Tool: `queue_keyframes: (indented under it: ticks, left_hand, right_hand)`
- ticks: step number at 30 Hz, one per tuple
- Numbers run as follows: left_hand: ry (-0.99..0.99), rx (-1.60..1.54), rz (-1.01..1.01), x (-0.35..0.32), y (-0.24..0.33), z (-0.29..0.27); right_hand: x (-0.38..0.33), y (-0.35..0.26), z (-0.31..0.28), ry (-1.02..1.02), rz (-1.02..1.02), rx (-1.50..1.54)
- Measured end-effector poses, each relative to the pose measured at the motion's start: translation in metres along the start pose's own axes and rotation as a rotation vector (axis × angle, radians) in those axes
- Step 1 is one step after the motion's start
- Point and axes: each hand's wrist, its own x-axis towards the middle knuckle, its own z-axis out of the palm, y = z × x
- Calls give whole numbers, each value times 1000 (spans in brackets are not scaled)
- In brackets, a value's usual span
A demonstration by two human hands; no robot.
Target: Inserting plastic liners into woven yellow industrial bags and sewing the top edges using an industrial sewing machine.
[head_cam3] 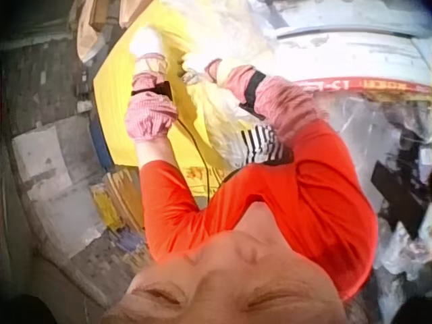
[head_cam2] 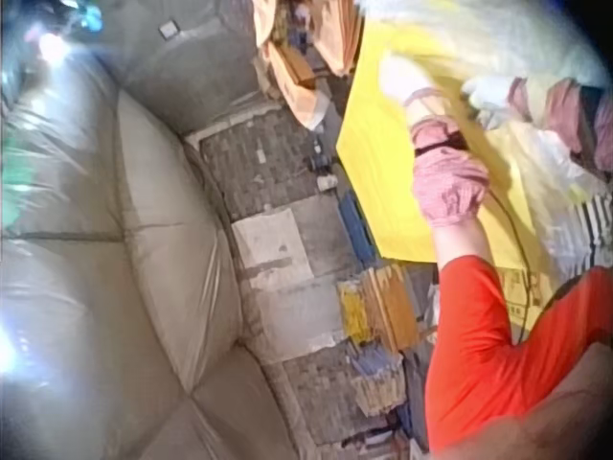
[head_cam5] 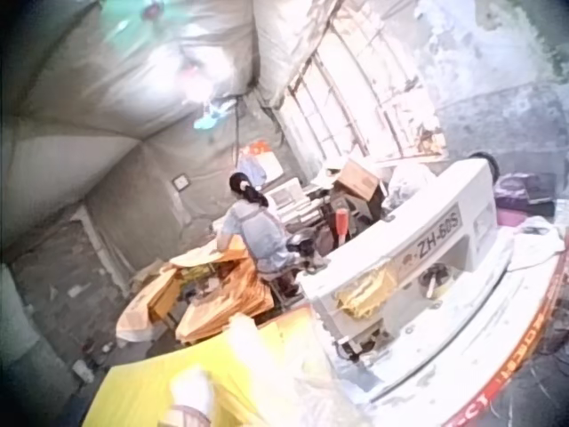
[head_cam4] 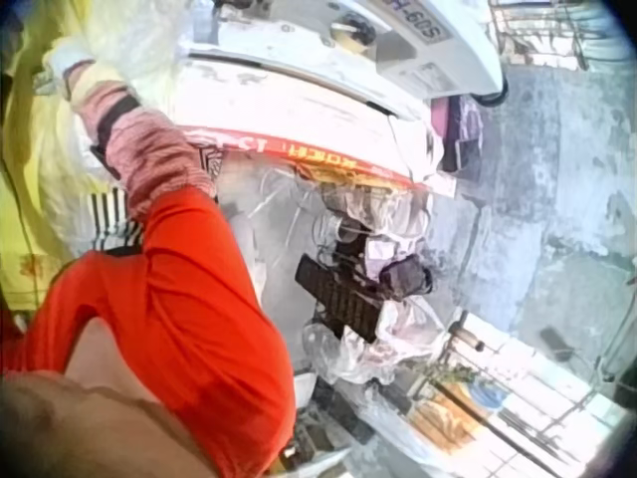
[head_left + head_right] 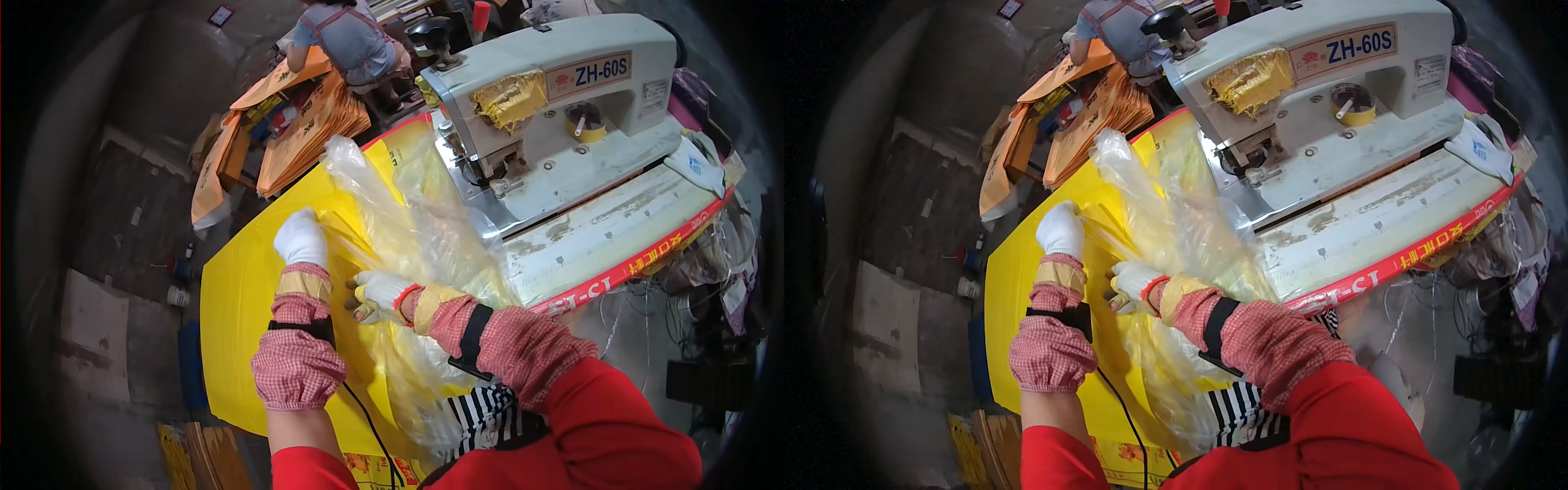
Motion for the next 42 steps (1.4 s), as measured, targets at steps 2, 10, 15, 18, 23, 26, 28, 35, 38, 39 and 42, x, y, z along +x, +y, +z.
queue_keyframes:
  ticks: [2,10,15,18,23,26,28,35,38,39,42]
  left_hand:
    - [73,127,6,3,1,-5]
    - [317,-26,143,21,14,-54]
    - [470,16,210,29,-10,-96]
    - [285,200,413,20,-9,-120]
    - [93,435,520,14,-28,-174]
    - [63,293,278,28,-27,-189]
    - [85,317,249,25,-26,-201]
    - [304,464,282,27,16,-207]
    - [298,564,418,26,-9,-211]
    - [311,543,435,29,-5,-210]
    - [309,523,462,28,-3,-211]
  right_hand:
    - [-15,-13,5,12,30,115]
    - [-11,11,-6,709,-653,-361]
    - [-19,23,12,900,-721,-367]
    - [-30,24,5,1000,-708,-459]
    - [-62,23,18,737,-661,-673]
    - [-83,30,55,170,-660,-1180]
    - [-111,27,90,-281,-849,-1134]
    - [-99,182,72,-1036,-1460,-992]
    - [-140,109,39,-635,-336,-1207]
    - [-173,69,24,-300,-73,-1098]
    - [-201,42,2,334,-38,-1044]
